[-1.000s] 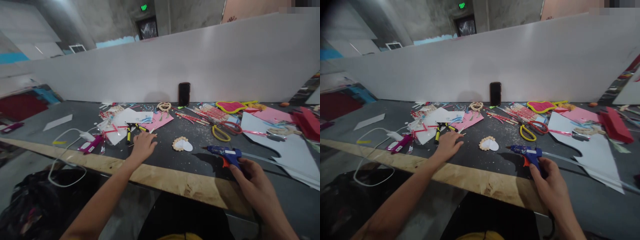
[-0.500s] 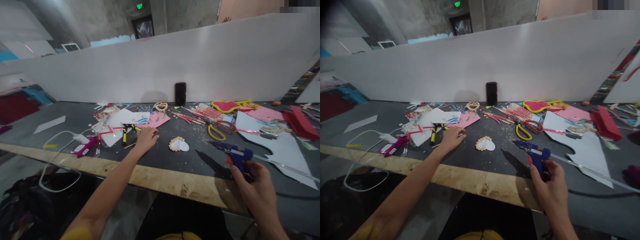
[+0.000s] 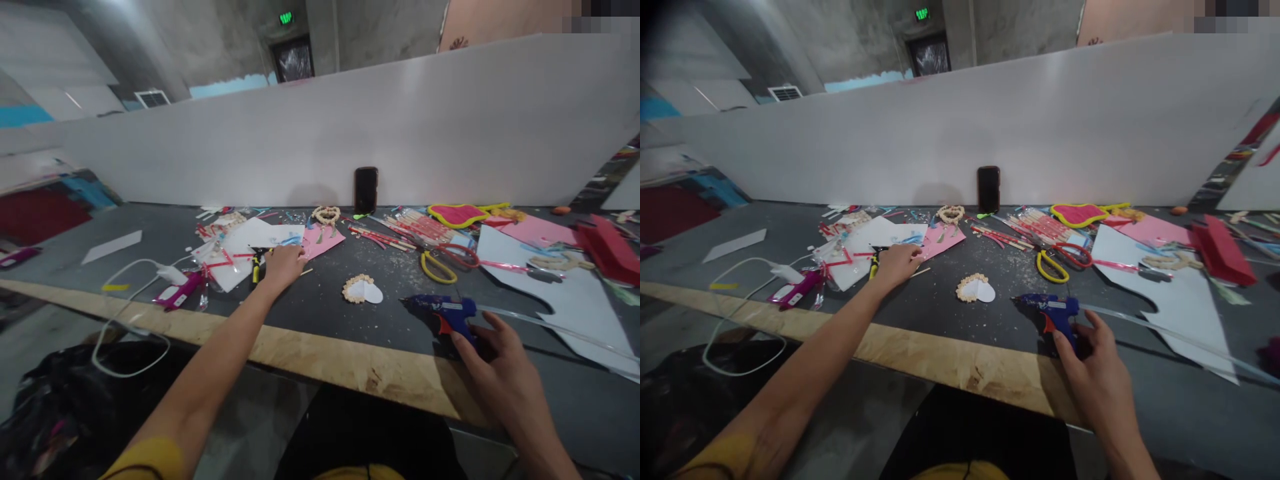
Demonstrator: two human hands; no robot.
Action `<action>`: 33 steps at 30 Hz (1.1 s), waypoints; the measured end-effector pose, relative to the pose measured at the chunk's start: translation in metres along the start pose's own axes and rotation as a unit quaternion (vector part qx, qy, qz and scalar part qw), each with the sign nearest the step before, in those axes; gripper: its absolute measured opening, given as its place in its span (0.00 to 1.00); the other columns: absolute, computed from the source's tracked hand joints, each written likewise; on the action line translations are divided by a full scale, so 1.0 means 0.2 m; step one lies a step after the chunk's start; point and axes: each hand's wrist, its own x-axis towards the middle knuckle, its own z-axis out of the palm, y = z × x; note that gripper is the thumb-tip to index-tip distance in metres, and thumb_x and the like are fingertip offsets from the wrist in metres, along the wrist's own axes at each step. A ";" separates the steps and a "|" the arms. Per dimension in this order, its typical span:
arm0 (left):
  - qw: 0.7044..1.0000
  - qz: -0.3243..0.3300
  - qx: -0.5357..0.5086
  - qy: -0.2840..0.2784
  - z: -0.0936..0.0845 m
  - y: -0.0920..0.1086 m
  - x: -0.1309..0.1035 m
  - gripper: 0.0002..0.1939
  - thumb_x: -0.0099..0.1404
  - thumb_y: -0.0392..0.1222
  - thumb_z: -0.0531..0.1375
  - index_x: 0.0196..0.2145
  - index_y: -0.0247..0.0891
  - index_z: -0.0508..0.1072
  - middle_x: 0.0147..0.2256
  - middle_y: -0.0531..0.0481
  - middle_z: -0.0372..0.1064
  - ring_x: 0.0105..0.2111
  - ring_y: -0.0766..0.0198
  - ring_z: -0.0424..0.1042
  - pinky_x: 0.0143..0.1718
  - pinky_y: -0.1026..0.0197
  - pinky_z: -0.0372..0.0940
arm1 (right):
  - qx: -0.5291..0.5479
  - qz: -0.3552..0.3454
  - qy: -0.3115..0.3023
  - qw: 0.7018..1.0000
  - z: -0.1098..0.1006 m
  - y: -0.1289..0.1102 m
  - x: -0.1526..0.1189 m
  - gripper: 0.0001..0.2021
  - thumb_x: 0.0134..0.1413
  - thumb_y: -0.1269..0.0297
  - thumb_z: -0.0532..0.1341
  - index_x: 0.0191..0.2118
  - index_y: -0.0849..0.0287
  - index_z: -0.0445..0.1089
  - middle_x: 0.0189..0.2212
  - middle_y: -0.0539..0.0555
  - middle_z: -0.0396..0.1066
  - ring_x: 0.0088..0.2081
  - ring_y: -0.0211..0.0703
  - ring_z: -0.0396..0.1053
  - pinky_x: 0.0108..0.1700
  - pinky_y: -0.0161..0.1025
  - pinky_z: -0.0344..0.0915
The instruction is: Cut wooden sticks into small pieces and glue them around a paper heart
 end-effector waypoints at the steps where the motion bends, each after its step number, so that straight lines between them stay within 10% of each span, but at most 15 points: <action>1: 1.000 -0.006 0.001 -0.003 0.01 0.00 0.03 0.15 0.61 0.46 0.53 0.41 0.42 0.74 0.45 0.42 0.71 0.48 0.45 0.65 0.45 0.46 0.57 | -0.019 -0.003 -0.004 1.000 0.00 0.00 0.00 0.37 0.43 0.43 0.57 0.57 0.59 0.55 0.42 0.61 0.72 0.41 0.57 0.70 0.41 0.51 0.65; 10: 0.998 -0.017 -0.055 -0.020 0.05 -0.01 0.14 0.10 0.59 0.42 0.54 0.31 0.39 0.75 0.36 0.43 0.74 0.42 0.49 0.69 0.45 0.46 0.58 | -0.082 -0.204 0.038 0.975 -0.12 -0.08 0.02 0.20 0.52 0.49 0.51 0.42 0.58 0.67 0.39 0.61 0.70 0.42 0.55 0.68 0.46 0.51 0.63; 14: 0.991 0.004 -0.135 0.002 -0.02 0.03 0.12 0.10 0.62 0.41 0.53 0.34 0.39 0.73 0.36 0.47 0.74 0.40 0.54 0.70 0.43 0.52 0.61 | -0.022 -0.273 -0.048 0.961 -0.17 -0.29 0.07 0.14 0.55 0.54 0.52 0.41 0.54 0.68 0.40 0.58 0.70 0.40 0.50 0.69 0.43 0.46 0.65; 19: 0.959 0.091 -0.268 0.031 -0.08 0.25 0.04 0.10 0.64 0.44 0.52 0.37 0.40 0.70 0.37 0.52 0.73 0.38 0.65 0.70 0.41 0.64 0.63 | 0.073 -0.242 -0.266 0.930 -0.02 -0.61 0.24 0.16 0.56 0.55 0.53 0.45 0.56 0.69 0.43 0.57 0.73 0.41 0.47 0.70 0.41 0.43 0.67; 25: 0.830 0.129 -0.540 0.047 -0.05 0.45 -0.01 0.07 0.60 0.42 0.58 0.31 0.36 0.71 0.29 0.53 0.70 0.31 0.66 0.68 0.35 0.65 0.63 | 0.257 -0.224 -0.264 0.902 0.22 -0.81 0.44 0.17 0.53 0.55 0.58 0.47 0.57 0.70 0.46 0.54 0.73 0.44 0.45 0.70 0.44 0.43 0.67; 33: 0.819 0.148 -0.555 0.004 0.02 0.45 0.07 0.07 0.61 0.40 0.57 0.32 0.35 0.72 0.31 0.51 0.72 0.33 0.65 0.69 0.37 0.63 0.63 | 0.141 -0.308 -0.229 0.913 0.29 -0.87 0.61 0.09 0.57 0.61 0.53 0.34 0.56 0.68 0.31 0.52 0.73 0.32 0.40 0.68 0.34 0.38 0.64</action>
